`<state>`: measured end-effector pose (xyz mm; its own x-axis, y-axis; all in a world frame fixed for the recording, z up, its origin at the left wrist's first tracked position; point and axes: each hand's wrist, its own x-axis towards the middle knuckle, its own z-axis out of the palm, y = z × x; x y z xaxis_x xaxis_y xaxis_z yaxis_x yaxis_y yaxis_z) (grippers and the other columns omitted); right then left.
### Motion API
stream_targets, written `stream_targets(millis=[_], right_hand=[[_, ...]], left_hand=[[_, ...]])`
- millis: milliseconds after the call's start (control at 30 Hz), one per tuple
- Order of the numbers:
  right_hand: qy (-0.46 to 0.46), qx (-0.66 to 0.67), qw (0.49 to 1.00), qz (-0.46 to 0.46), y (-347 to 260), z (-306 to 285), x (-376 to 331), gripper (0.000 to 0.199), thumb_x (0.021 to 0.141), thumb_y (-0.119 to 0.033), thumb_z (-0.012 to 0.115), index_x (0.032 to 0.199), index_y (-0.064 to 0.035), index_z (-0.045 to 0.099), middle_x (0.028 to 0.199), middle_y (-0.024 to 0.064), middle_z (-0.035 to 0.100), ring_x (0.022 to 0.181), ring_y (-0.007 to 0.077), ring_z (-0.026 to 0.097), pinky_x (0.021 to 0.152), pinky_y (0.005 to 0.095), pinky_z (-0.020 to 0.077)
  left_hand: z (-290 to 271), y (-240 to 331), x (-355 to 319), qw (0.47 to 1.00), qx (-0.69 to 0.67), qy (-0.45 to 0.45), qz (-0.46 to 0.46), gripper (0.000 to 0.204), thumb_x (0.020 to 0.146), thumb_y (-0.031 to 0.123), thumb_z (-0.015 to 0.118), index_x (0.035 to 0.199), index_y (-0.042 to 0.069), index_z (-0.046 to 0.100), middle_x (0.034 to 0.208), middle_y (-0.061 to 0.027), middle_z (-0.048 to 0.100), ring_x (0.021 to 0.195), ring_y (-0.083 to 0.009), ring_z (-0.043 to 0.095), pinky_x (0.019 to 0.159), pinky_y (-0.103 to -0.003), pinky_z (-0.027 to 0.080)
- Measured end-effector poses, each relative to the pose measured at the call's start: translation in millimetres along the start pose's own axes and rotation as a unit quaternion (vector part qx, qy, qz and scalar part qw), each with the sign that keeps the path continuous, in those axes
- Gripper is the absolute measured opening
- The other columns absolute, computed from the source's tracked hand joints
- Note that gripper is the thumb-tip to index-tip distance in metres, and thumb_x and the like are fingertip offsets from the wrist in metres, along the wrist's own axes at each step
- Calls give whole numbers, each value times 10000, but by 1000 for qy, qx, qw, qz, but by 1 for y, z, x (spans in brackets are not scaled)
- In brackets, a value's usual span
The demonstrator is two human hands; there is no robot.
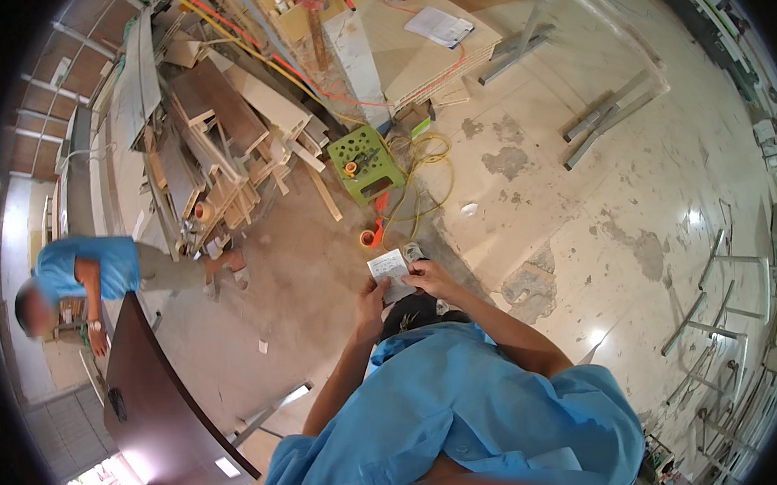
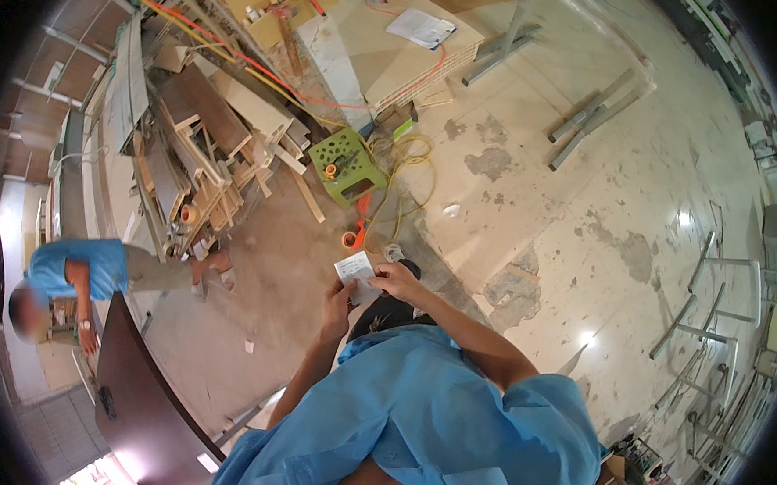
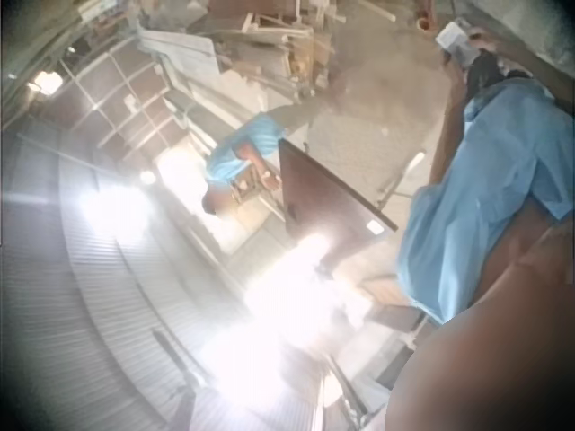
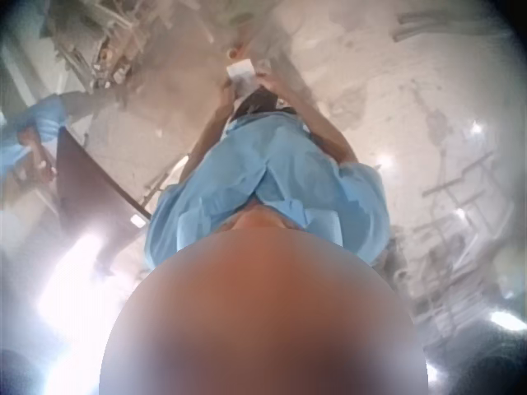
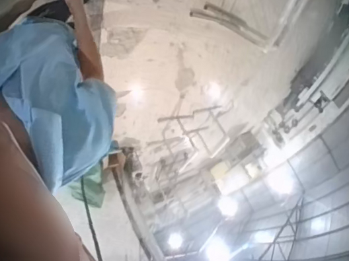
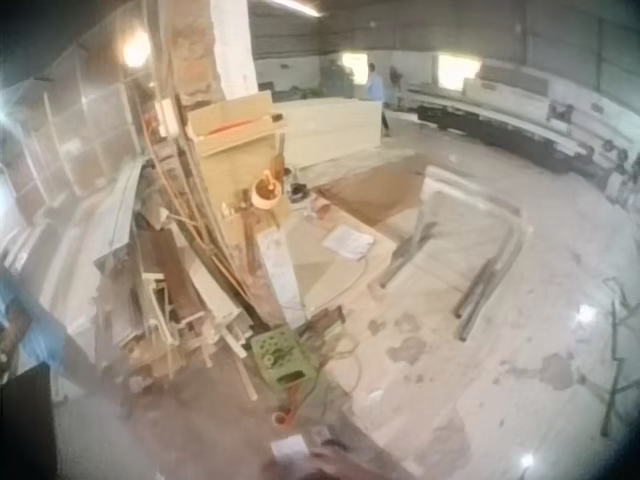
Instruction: The person uses a tape measure to measure the length and width of a large wooden table surface. They handle small paper slips and a clipboard, appearing to record or check measurements in a workshop environment.
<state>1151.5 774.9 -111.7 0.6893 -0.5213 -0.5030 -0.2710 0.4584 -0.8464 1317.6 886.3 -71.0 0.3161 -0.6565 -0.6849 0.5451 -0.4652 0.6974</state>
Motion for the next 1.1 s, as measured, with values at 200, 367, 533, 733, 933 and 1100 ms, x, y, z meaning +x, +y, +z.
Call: stream_targets(millis=[200,367,533,733,933,1100], right_hand=[[53,23,998,27,-61,-55,47,196,984,-227,729,962,-35,697,740,-5,630,617,76,576,575,243,476],[83,-23,996,-4,-126,-108,88,172,978,-195,735,992,-27,703,757,-8,641,625,70,585,557,252,477],[71,64,995,1,-152,-149,133,179,962,-206,767,963,-32,724,746,-13,646,624,68,584,559,247,463],[-67,-24,997,9,-152,-207,196,199,992,-238,731,984,-39,728,760,-11,667,642,90,607,593,255,487],[-231,-276,922,140,-167,-298,271,268,1008,-256,659,1056,-1,727,813,68,730,678,134,678,604,288,543],[-312,-599,735,-59,-168,-313,367,320,894,-328,655,1089,-91,746,973,198,761,923,420,729,816,488,577]], left_hand=[[34,42,104,997,-29,-73,-22,229,1044,146,645,1258,64,655,1146,-53,741,1009,-163,718,839,-330,606],[81,107,151,993,-46,-111,19,232,1034,135,657,1258,74,648,1173,-48,729,1019,-159,714,852,-340,610],[109,156,201,987,-77,-140,-13,293,1014,133,681,1300,74,648,1173,-49,733,1012,-159,713,878,-337,589],[137,145,255,1000,24,5,18,334,990,153,697,1305,52,653,1123,-52,745,982,-174,725,839,-328,580],[185,115,226,931,-281,233,-5,313,984,125,670,1281,30,644,1093,-89,744,967,-221,739,846,-365,593],[223,74,192,901,-291,317,58,345,970,39,639,1307,-2,576,1125,-118,718,976,-241,731,865,-400,610]])
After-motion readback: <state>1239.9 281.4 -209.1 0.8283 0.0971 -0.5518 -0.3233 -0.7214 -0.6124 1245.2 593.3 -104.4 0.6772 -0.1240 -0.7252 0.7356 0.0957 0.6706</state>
